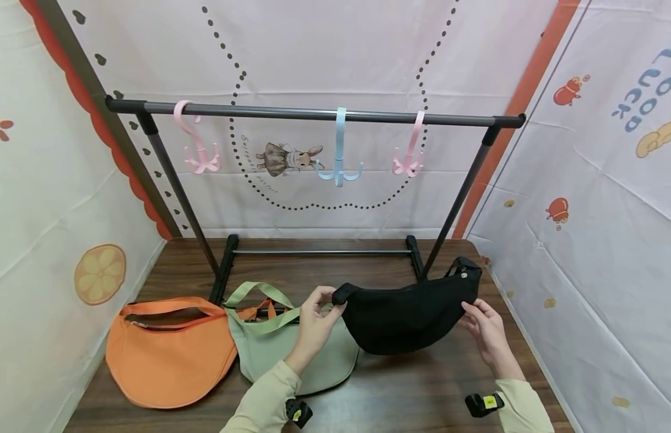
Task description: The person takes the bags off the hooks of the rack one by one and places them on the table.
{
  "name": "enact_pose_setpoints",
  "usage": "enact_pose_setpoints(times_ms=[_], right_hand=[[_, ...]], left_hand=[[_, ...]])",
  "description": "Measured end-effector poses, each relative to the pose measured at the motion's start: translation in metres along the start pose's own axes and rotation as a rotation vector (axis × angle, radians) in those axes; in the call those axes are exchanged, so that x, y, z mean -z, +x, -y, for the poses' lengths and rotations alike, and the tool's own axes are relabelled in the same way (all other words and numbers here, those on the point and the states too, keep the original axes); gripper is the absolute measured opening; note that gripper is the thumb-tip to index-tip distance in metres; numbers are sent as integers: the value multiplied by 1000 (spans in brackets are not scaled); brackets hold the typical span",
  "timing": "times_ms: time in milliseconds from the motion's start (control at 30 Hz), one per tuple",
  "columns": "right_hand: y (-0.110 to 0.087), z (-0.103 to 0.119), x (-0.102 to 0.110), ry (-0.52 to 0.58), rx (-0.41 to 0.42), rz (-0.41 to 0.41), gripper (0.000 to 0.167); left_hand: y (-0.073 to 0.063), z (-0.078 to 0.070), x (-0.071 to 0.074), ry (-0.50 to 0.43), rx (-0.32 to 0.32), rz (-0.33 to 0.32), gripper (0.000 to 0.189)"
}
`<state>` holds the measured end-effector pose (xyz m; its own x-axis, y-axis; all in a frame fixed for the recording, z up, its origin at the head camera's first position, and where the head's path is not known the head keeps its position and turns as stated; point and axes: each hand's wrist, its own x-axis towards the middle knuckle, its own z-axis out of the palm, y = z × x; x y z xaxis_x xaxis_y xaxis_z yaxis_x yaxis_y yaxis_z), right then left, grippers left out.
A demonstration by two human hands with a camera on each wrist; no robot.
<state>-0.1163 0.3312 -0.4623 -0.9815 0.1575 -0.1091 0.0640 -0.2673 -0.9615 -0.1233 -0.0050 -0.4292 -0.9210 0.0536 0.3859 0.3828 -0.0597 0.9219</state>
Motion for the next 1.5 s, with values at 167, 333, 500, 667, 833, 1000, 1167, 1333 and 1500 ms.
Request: enact_pose_setpoints(times_ms=[167,333,500,667,833,1000,1167,1333,1500], right_hand=[[-8,10,7,-10,38,-12,18],[-7,6,27,-65,87,-43,10],[27,-45,95,-91,139,-58,1],[61,-91,151,-170,101,-231,12],[68,-105,164,-192,22,-332,17],[54,-95,144,-258,-70,-340,17],[34,-71,112,-330,-162,-352,16],[13,-48,80,-439,-165,-343,18],[9,-44,69,-475,-201,-347,22]], left_hand=[[1,1,-9,-36,38,18,14],[-2,7,-22,-62,101,33,15],[-9,17,-35,-37,162,71,15],[-9,30,-48,-45,200,77,15],[-8,43,-56,-92,305,85,13],[-7,63,-62,-105,414,56,13],[-4,91,-70,-102,479,9,16],[-2,113,-75,-64,535,-26,20],[0,124,-76,-53,546,-63,21]])
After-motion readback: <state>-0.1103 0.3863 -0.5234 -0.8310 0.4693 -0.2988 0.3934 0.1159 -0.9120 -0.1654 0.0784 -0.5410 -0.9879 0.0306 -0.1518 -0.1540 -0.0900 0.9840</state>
